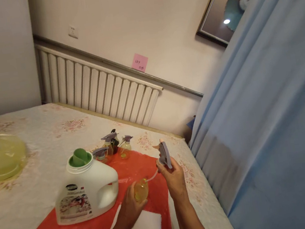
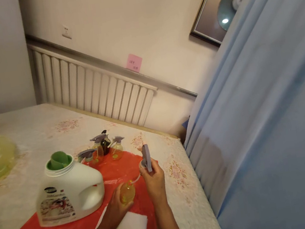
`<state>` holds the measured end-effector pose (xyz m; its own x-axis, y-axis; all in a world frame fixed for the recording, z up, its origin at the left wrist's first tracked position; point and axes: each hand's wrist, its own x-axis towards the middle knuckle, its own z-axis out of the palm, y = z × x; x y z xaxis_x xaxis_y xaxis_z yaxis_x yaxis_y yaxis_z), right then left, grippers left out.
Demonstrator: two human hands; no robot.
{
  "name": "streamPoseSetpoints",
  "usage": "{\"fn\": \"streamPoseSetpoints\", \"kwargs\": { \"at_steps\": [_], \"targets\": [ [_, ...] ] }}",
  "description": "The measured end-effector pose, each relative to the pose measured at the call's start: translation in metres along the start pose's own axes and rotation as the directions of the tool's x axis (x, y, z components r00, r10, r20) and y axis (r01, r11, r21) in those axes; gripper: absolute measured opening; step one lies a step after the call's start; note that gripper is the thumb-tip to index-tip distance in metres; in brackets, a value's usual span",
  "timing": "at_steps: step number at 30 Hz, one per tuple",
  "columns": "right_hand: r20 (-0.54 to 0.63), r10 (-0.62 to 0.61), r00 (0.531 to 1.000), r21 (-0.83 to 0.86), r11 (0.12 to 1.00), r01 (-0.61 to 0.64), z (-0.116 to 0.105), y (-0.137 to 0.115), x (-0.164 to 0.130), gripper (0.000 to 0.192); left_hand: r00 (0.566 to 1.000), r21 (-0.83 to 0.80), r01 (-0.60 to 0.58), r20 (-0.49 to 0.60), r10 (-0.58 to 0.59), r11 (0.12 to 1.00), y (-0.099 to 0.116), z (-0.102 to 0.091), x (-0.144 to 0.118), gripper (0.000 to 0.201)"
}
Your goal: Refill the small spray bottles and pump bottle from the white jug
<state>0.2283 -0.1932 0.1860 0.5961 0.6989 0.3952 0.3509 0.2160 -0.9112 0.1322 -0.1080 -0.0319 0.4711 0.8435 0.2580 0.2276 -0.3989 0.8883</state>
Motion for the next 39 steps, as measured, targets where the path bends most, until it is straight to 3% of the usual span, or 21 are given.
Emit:
{"fn": "streamPoseSetpoints", "kwargs": {
  "at_steps": [12,20,39],
  "targets": [
    [0.128,0.029,0.991,-0.118,0.993,-0.014,0.023,0.051,-0.006,0.016,0.998,-0.003,-0.045,-0.047,0.045,0.999,-0.006,0.006,0.000,0.073],
    [0.200,0.060,0.978,-0.199,0.980,-0.020,0.025,0.083,-0.017,0.010,0.996,0.005,-0.068,-0.062,0.069,0.998,-0.007,0.007,0.002,0.068],
    [0.239,0.081,0.968,-0.164,0.986,-0.042,0.020,0.084,-0.017,0.019,0.998,-0.014,-0.048,-0.051,0.047,0.999,-0.003,0.004,0.000,0.066]
  ]
}}
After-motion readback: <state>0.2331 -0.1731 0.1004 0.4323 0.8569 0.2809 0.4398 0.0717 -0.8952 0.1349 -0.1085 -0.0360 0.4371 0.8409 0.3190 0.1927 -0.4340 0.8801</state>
